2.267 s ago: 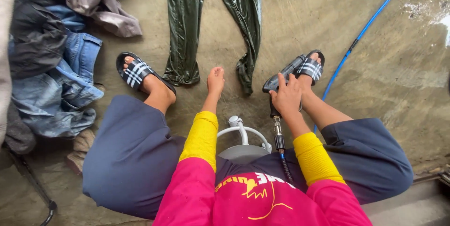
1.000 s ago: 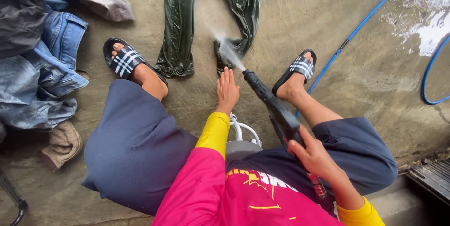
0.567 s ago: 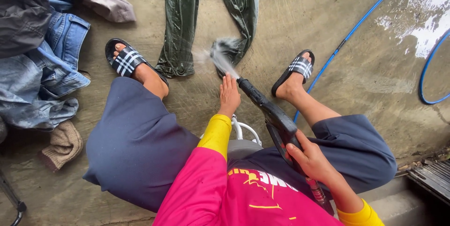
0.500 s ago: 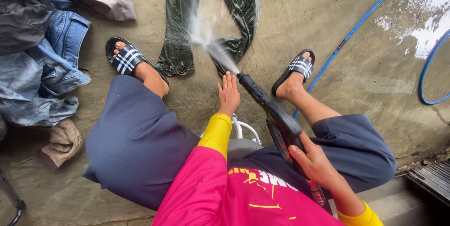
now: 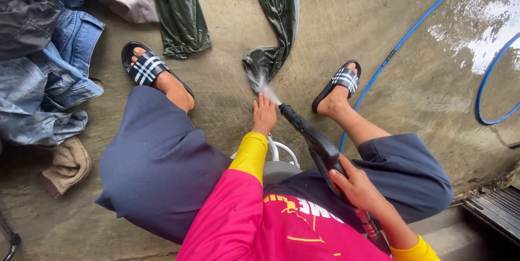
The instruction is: Washing various items of clothing and blankets by spreading them on the floor and spraying them with a high-pressure water gun.
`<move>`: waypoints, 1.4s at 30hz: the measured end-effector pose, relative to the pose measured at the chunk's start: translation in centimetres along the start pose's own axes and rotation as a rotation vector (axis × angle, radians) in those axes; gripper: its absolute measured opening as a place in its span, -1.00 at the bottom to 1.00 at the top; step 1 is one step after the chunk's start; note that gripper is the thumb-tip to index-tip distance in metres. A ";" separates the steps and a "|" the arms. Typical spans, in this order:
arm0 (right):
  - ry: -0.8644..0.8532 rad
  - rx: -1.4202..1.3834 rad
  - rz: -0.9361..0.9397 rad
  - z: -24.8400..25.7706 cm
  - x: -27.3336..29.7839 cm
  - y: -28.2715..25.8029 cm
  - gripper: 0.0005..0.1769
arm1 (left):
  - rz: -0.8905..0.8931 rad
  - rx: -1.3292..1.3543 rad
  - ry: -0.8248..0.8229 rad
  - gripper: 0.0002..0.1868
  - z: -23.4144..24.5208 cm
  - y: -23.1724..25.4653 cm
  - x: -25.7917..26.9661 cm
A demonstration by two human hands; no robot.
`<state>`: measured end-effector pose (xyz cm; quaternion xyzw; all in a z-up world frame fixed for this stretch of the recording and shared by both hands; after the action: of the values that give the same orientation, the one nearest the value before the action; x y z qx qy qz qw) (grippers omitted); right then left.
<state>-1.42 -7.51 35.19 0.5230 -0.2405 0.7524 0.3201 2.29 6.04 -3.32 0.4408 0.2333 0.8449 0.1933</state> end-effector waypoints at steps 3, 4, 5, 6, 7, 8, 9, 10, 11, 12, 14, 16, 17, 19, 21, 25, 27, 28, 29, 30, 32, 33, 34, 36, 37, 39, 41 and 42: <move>0.000 -0.023 0.003 0.2 0.4 -0.5 -0.79 | -0.018 -0.011 0.106 -0.46 -0.3 -0.4 -0.2; 0.001 -0.023 0.004 0.2 0.5 -0.1 -0.79 | -0.018 -0.011 0.108 -0.46 0.2 -0.7 -0.2; 0.018 -0.046 0.025 0.3 0.6 0.2 -0.78 | -0.034 -0.037 0.236 -0.53 1.5 -0.8 -0.1; 0.037 -0.069 0.043 0.5 0.8 0.5 -0.76 | -0.052 -0.062 0.366 -0.59 2.8 -0.8 0.1; 0.041 -0.069 0.043 0.7 1.1 0.7 -0.76 | -0.055 -0.061 0.368 -0.59 3.5 -1.4 -0.6; 0.046 -0.080 0.030 0.8 1.4 1.1 -0.76 | -0.015 -0.099 0.388 -0.54 4.3 -2.2 -1.1; 0.052 -0.091 0.018 0.9 1.7 1.4 -0.75 | 0.025 -0.136 0.408 -0.48 5.0 -3.0 -1.7; 0.055 -0.092 0.015 1.0 1.8 1.9 -0.75 | 0.020 -0.135 0.408 -0.48 5.5 -3.5 -1.7; 0.067 -0.095 -0.016 1.2 1.9 2.5 -0.75 | 0.030 -0.306 0.481 -0.54 6.6 -3.8 -1.4; 0.080 -0.096 -0.041 1.5 1.8 3.0 -0.74 | 0.044 -0.479 0.558 -0.60 7.9 -4.1 -1.1; 0.128 -0.161 -0.005 2.2 2.4 3.4 -0.74 | 0.028 -0.504 0.477 -0.69 8.0 -5.0 -2.3; 0.173 -0.229 0.033 2.9 2.7 4.0 -0.72 | 0.014 -0.531 0.394 -0.77 7.7 -5.4 -3.3; 0.212 -0.307 0.006 3.3 2.6 4.9 -0.71 | 0.000 -0.465 0.421 -0.80 7.8 -5.3 -3.6; 0.252 -0.395 -0.015 3.9 2.6 5.6 -0.69 | -0.017 -0.409 0.451 -0.79 6.9 -4.7 -4.0; 0.228 -0.497 0.013 4.4 2.6 5.1 -0.71 | -0.022 -0.116 0.445 -0.74 4.7 -4.2 -4.4; 0.227 -0.562 0.069 4.8 2.6 5.1 -0.69 | 0.118 0.672 0.161 -0.56 0.1 -0.5 -6.2; 0.276 -0.633 0.251 5.2 3.9 4.1 -0.60 | 0.293 1.580 0.039 -0.55 -2.4 2.8 -5.7; 0.273 -0.633 0.251 4.9 3.8 4.3 -0.60 | 0.296 1.580 0.040 -0.55 -1.8 3.0 -4.7; 0.260 -0.667 0.251 4.7 3.8 4.6 -0.61 | 0.325 1.758 0.006 -0.62 -1.6 3.7 -3.7; 0.251 -0.704 0.253 4.5 3.7 4.9 -0.61 | 0.348 1.933 -0.032 -0.63 -1.1 4.5 -2.8; 0.248 -0.656 0.146 4.0 2.4 5.6 -0.68 | 0.492 1.855 -0.009 -0.62 -0.9 3.0 -1.2; 0.242 -0.605 0.037 3.6 1.7 6.3 -0.74 | 0.634 1.774 0.014 -0.60 -1.1 2.0 -0.1; 0.244 -0.602 0.036 3.6 1.5 6.0 -0.74 | 0.633 1.777 0.012 -0.60 -2.1 1.4 -0.8; 0.147 -0.514 -0.068 2.7 0.7 5.7 -0.77 | 0.676 1.588 0.052 -0.63 -4.0 -0.7 -1.9; 0.147 -0.510 -0.070 2.8 0.9 5.1 -0.77 | 0.678 1.592 0.051 -0.63 -4.8 -0.9 -2.6; 0.156 -0.394 -0.122 2.8 1.4 4.2 -0.74 | 0.671 1.439 0.033 -0.66 -6.5 -1.5 -3.7; 0.201 -0.406 -0.087 3.3 2.2 4.2 -0.78 | 0.684 1.437 0.075 -0.66 -5.4 -1.4 -3.0; 0.245 -0.421 -0.053 3.5 2.8 4.3 -0.75 | 0.697 1.431 0.116 -0.65 -5.0 -1.4 -2.3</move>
<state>-3.05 -12.27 38.89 0.3557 -0.3374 0.7349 0.4685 -0.50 4.78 -8.16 0.4609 0.5775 0.5233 -0.4245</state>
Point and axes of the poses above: each hand's wrist, its own x-axis away from the middle knuckle, its own z-axis out of the back of the hand, y = z × x, the point moved 7 cm from there along -x, towards the middle knuckle, and after that the axes turned 11 degrees about -z, right-handed, at the moved point
